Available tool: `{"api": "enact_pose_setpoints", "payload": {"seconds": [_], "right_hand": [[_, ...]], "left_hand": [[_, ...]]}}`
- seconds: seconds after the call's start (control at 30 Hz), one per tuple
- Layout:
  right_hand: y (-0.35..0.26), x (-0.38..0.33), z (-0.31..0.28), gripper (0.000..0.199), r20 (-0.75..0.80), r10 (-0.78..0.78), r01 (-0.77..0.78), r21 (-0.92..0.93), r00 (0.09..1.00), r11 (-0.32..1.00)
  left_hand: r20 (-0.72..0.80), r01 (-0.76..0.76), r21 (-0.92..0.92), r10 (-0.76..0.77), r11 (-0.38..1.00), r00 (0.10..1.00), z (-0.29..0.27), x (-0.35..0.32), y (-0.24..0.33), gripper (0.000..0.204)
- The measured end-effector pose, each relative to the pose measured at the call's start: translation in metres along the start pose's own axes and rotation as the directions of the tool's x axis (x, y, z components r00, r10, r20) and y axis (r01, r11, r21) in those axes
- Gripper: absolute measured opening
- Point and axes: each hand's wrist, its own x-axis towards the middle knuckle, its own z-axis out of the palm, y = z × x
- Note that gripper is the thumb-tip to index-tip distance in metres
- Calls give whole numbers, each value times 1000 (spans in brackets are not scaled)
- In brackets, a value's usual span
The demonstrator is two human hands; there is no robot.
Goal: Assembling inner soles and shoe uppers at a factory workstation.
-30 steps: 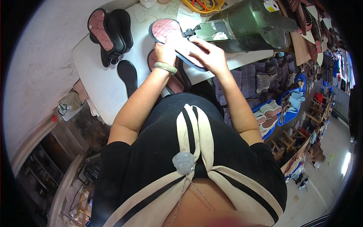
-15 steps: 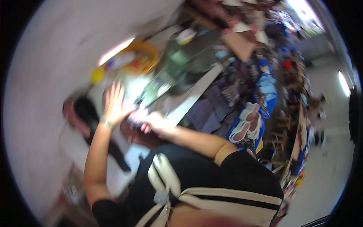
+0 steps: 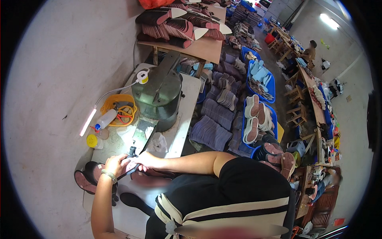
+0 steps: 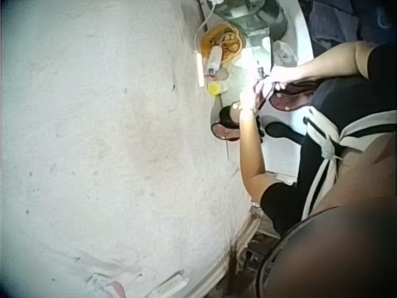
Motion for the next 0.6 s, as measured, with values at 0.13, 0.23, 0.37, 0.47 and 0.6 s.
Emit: {"api": "enact_pose_setpoints", "payload": {"seconds": [0.13, 0.23, 0.37, 0.47, 0.6], "right_hand": [[-9, 0, -6, 35, 27, 20, -18, -71, 999, 997], [-2, 2, -9, 37, 4, -32, 32, -95, 999, 995], [5, 5, -3, 34, -30, -71, 67, -114, 997, 991], [9, 2, -1, 38, -6, -91, 89, -149, 996, 985], [11, -5, -7, 38, 30, -203, 205, -212, 979, 956]], "left_hand": [[-89, 101, -167, -117, 981, 989, 19, -12, 2, 37], [-72, 153, -250, -176, 956, 982, 28, -11, 7, 41], [-60, 261, -398, -309, 879, 949, 40, -16, 9, 42], [-147, 114, -604, -251, 789, 957, 72, -18, -18, 42], [-165, 236, -571, -391, 787, 905, 64, -26, 18, 46]]}}
